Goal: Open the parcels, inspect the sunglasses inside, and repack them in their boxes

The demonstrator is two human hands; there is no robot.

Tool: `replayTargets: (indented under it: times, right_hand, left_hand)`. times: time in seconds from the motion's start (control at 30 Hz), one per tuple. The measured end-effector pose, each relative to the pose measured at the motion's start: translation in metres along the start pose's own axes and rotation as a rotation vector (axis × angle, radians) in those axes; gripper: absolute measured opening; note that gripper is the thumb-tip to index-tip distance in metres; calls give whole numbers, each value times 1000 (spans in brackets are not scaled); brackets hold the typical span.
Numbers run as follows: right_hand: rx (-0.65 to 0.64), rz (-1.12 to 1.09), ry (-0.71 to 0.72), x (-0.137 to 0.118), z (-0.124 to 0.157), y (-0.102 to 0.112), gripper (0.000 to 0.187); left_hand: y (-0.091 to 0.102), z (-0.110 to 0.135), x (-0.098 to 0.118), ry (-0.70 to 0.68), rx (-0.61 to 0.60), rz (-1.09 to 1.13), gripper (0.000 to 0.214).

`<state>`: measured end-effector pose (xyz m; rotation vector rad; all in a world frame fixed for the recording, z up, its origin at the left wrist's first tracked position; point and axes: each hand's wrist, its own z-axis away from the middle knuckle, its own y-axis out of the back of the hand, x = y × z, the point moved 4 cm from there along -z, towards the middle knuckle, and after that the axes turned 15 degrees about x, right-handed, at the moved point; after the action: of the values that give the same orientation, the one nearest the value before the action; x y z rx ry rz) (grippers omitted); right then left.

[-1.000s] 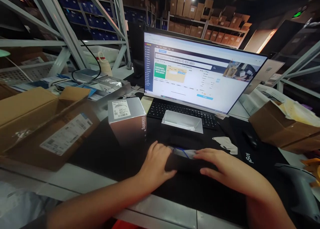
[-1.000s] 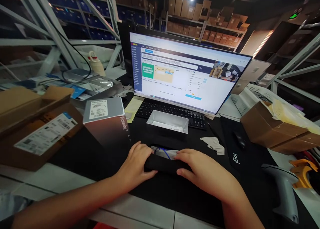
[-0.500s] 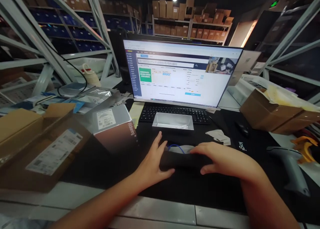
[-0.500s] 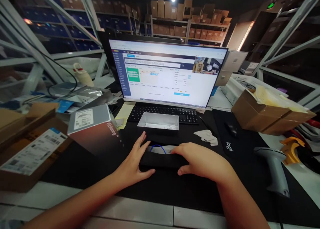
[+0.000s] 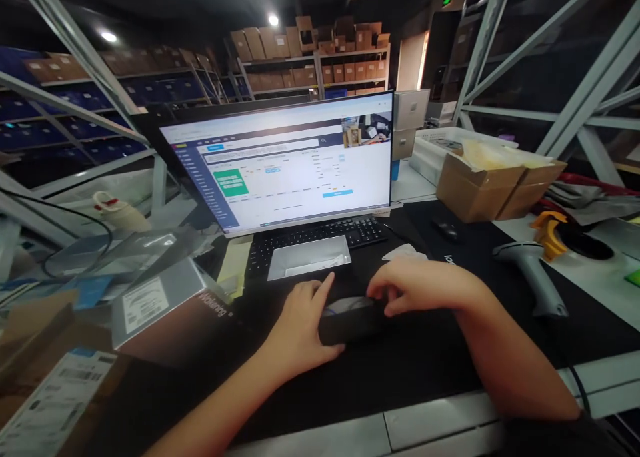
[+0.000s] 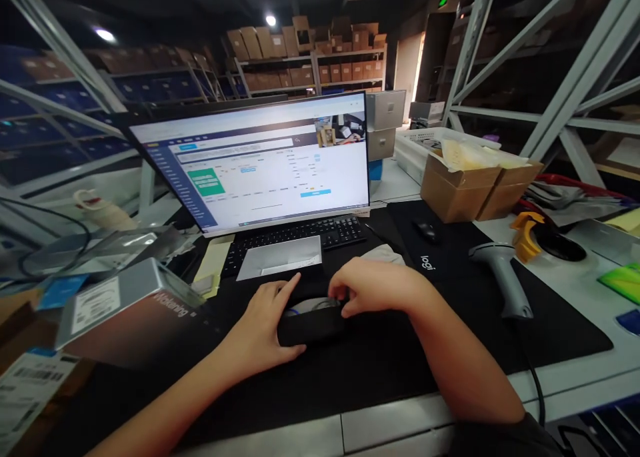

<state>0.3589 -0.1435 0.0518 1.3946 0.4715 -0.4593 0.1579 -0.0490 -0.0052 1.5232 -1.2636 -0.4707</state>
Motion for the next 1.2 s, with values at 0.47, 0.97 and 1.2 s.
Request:
replayTargets:
  times: [0.47, 0.97, 1.2]
  right_hand:
    - [180, 239, 66, -3, -44, -39, 60]
    - [-131, -6, 105, 0, -45, -56, 23]
    - [-273, -188, 159, 6, -41, -39, 22]
  left_hand:
    - [49, 34, -37, 6, 135, -52, 79]
    - [51, 44, -45, 124, -19, 20, 94]
    - [47, 36, -30, 132, -120, 60, 104]
